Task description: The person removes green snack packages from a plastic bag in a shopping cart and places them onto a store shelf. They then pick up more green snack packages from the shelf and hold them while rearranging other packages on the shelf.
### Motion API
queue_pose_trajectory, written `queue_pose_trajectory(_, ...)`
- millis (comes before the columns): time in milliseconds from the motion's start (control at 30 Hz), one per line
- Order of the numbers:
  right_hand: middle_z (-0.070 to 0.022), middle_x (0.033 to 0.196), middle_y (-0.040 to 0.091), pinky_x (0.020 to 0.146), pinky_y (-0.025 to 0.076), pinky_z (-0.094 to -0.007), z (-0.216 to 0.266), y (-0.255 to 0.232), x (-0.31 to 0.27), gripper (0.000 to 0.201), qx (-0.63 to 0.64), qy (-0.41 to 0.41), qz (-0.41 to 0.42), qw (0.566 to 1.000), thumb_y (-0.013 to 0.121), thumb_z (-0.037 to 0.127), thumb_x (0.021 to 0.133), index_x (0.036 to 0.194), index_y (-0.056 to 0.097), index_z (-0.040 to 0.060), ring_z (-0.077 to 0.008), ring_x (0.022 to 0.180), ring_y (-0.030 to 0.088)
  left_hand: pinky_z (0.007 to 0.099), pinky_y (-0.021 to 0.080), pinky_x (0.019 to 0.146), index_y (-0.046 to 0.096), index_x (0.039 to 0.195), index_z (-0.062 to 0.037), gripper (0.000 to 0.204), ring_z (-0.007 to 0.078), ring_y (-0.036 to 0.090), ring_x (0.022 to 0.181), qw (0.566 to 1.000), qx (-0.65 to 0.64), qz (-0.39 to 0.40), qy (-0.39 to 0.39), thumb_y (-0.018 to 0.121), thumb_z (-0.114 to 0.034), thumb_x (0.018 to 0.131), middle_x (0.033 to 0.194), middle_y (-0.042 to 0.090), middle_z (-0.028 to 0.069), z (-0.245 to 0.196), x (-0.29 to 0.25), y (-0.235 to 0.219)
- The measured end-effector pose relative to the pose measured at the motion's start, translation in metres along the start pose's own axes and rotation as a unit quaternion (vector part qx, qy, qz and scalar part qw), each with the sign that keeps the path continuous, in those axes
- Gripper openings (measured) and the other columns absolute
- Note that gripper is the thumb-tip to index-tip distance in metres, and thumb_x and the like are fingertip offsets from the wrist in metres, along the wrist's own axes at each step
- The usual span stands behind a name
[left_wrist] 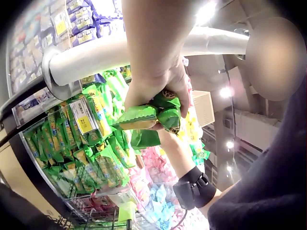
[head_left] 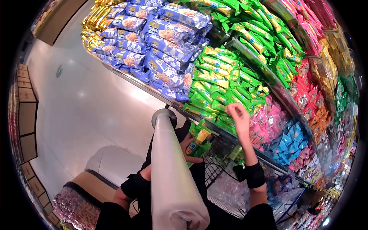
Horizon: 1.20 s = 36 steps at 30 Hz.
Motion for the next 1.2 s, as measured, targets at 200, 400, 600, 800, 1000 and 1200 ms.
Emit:
queue_pose_trajectory(200,-0.0033,0.077,0.062,0.068,0.045,-0.0226,-0.016,0.004,-0.011,0.010,-0.006,0.025,-0.027,0.999,0.058,0.008,0.088,0.089,0.060,-0.0021,-0.0078,0.071,0.057,0.0389,0.017,0.111,0.037,0.138,-0.0076,0.087,0.0278,0.017,0.137,0.999,0.007,0.033,-0.027,0.081,-0.027,0.066,0.145,0.019,0.0147,-0.012,0.008,0.010)
queue_pose_trajectory(400,-0.0082,0.066,0.054,0.055,0.044,-0.0311,0.040,0.049,0.001,0.011,-0.330,-0.179,-0.043,0.926,0.066,0.010,0.080,0.086,0.060,0.0035,-0.0212,0.059,0.053,0.0321,0.029,0.106,0.036,0.139,-0.0074,0.080,0.0193,0.035,0.127,0.998,0.048,0.034,-0.023,0.075,-0.006,0.070,0.138,0.031,0.0075,-0.030,0.006,0.015)
queue_pose_trajectory(600,-0.0047,0.055,0.047,0.049,0.040,-0.0332,0.038,0.107,0.018,0.014,-0.574,-0.362,-0.106,0.727,0.064,0.014,0.075,0.084,0.060,0.0041,-0.0217,0.051,0.052,0.0312,0.031,0.105,0.033,0.140,-0.0069,0.081,0.0180,0.038,0.126,0.998,0.055,0.029,-0.029,0.074,-0.001,0.070,0.138,0.034,0.0053,-0.022,0.002,0.018)
queue_pose_trajectory(800,-0.0028,0.054,0.043,0.049,0.037,-0.0331,0.042,0.118,0.016,0.016,-0.551,-0.424,-0.109,0.710,0.057,0.005,0.068,0.083,0.058,0.0017,-0.0183,0.051,0.050,0.0312,0.031,0.105,0.032,0.140,-0.0069,0.082,0.0175,0.037,0.127,0.999,0.044,0.015,-0.026,0.073,-0.001,0.070,0.140,0.035,0.0043,-0.032,-0.002,0.014)
queue_pose_trajectory(1000,-0.0006,0.056,0.046,0.049,0.037,-0.0319,0.028,0.116,0.016,0.020,-0.595,-0.383,-0.088,0.701,0.056,0.007,0.068,0.086,0.058,0.0012,-0.0165,0.052,0.051,0.0314,0.031,0.105,0.032,0.140,-0.0073,0.082,0.0173,0.037,0.127,0.997,0.076,0.009,-0.010,0.073,0.000,0.069,0.141,0.035,0.0047,-0.027,-0.002,0.009)
queue_pose_trajectory(1200,-0.0025,0.051,0.049,0.047,0.040,-0.0333,0.039,0.098,0.012,0.018,-0.599,-0.296,-0.083,0.740,0.060,0.014,0.076,0.092,0.060,0.0063,-0.0178,0.049,0.055,0.0317,0.032,0.104,0.033,0.139,-0.0069,0.081,0.0180,0.040,0.125,0.996,0.078,0.008,-0.035,0.073,0.001,0.069,0.141,0.035,0.0056,-0.027,-0.001,0.008)
Point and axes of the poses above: each hand's wrist, its own x-axis towards the middle knuckle, its own y-axis out of the palm, z = x × y, the point moved 9 cm from there along x, towards the middle knuckle
